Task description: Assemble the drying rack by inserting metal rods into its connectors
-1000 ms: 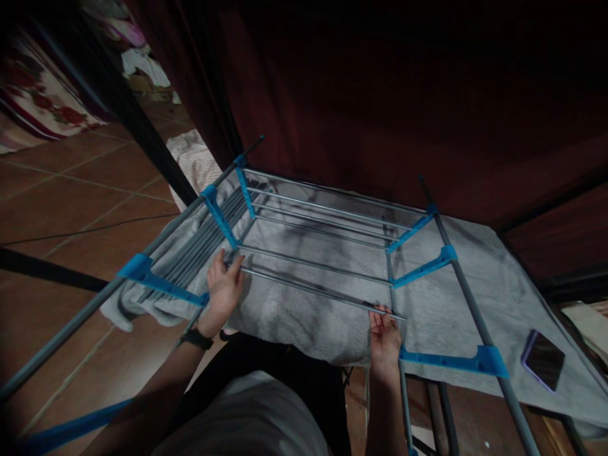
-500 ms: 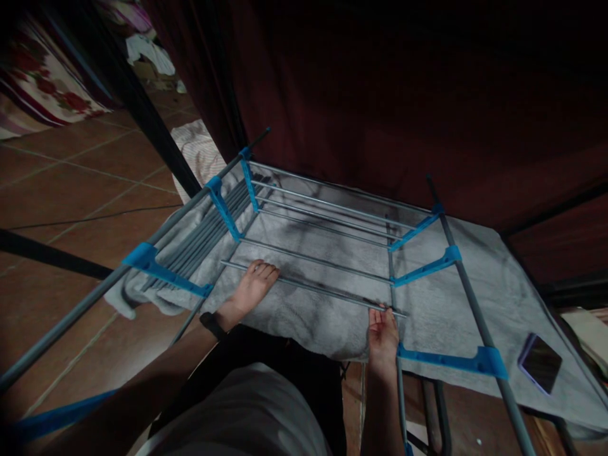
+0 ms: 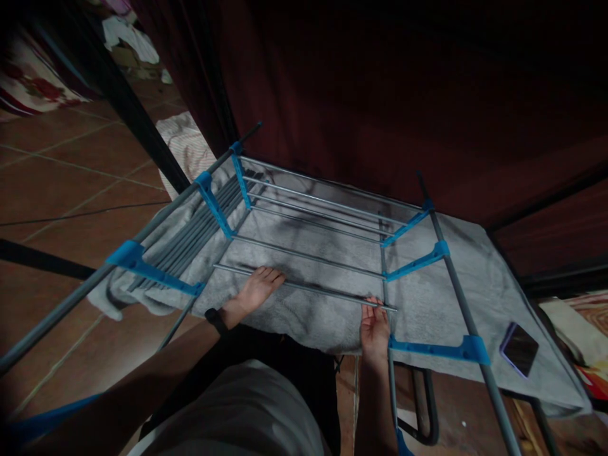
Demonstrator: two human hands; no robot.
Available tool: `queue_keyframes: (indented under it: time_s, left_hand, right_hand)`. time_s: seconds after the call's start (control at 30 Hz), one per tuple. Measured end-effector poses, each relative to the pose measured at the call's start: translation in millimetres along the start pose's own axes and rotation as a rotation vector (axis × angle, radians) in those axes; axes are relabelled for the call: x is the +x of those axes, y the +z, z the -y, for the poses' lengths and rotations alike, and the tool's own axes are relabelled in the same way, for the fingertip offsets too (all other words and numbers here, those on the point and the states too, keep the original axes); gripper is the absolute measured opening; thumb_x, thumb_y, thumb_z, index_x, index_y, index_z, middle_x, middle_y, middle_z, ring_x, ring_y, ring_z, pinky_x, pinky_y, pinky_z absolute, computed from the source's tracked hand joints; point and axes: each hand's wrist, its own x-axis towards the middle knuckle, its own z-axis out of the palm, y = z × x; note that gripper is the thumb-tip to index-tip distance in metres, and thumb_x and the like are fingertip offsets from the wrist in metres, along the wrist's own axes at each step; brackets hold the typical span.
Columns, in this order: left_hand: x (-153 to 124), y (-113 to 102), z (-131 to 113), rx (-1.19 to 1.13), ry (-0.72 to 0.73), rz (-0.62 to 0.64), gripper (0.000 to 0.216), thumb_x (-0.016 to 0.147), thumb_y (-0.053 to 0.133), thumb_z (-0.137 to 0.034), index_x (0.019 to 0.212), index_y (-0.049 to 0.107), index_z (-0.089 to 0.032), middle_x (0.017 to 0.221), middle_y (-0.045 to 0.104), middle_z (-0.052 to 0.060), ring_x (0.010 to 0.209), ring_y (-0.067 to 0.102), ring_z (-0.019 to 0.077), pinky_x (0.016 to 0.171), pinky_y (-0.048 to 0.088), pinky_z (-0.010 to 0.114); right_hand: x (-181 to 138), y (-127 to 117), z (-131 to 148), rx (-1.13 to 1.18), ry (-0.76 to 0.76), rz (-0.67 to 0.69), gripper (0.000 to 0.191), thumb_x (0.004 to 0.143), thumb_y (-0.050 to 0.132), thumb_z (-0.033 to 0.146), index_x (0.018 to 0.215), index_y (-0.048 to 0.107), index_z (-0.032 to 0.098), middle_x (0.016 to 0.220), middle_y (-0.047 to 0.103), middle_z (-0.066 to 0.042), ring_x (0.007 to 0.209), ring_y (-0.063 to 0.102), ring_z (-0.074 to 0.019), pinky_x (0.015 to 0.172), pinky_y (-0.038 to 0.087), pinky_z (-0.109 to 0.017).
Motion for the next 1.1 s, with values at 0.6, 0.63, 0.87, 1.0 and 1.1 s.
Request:
queue_keyframes:
  time_s: [0.6,0.63,0.87,1.0,1.1]
  left_hand:
    - [-5,20,5,-0.098,0.047,-0.044,0.030,0.107,0.048,-0.012,0.127,0.067,-0.022,0.103,0.070,0.006,0.098,0.065,0.0231,0.090,0.045,0.038]
    - [-5,21,5,-0.111,0.044,-0.047,0.026,0.109,0.050,-0.018,0.128,0.067,-0.022,0.103,0.070,0.007,0.098,0.064,0.0233,0.090,0.045,0.038]
    - [-4,22,4,-0.161,0.024,-0.035,0.026,0.113,0.047,-0.036,0.123,0.067,-0.023,0.100,0.067,0.006,0.095,0.062,0.0237,0.091,0.045,0.038]
    - [-5,18,4,-0.216,0.002,-0.034,0.021,0.112,0.049,-0.030,0.120,0.067,-0.024,0.098,0.065,0.005,0.094,0.060,0.0237,0.090,0.044,0.036]
    - [-5,14,5,-0.231,-0.020,-0.015,0.024,0.108,0.047,-0.018,0.120,0.066,-0.026,0.098,0.064,0.005,0.095,0.059,0.0241,0.091,0.044,0.036]
  right_hand:
    - [-9,1,3,-0.081,0.043,0.058,0.017,0.087,0.077,0.021,0.104,0.073,0.023,0.114,0.082,-0.005,0.112,0.078,-0.0180,0.115,0.058,-0.045]
    - [-9,1,3,-0.076,0.044,0.063,0.018,0.088,0.077,0.021,0.105,0.073,0.023,0.115,0.082,-0.005,0.112,0.078,-0.0181,0.115,0.058,-0.045]
    - [-11,8,4,-0.032,0.052,0.022,0.017,0.085,0.077,0.020,0.102,0.074,0.020,0.108,0.083,-0.005,0.108,0.078,-0.0168,0.117,0.056,-0.041]
    - [-11,9,4,-0.050,0.051,0.047,0.019,0.082,0.081,0.021,0.100,0.074,0.021,0.107,0.083,-0.005,0.107,0.078,-0.0169,0.116,0.057,-0.041]
    - [-11,8,4,-0.070,0.035,0.061,0.021,0.080,0.083,0.023,0.099,0.074,0.022,0.107,0.083,-0.004,0.109,0.078,-0.0180,0.115,0.057,-0.043]
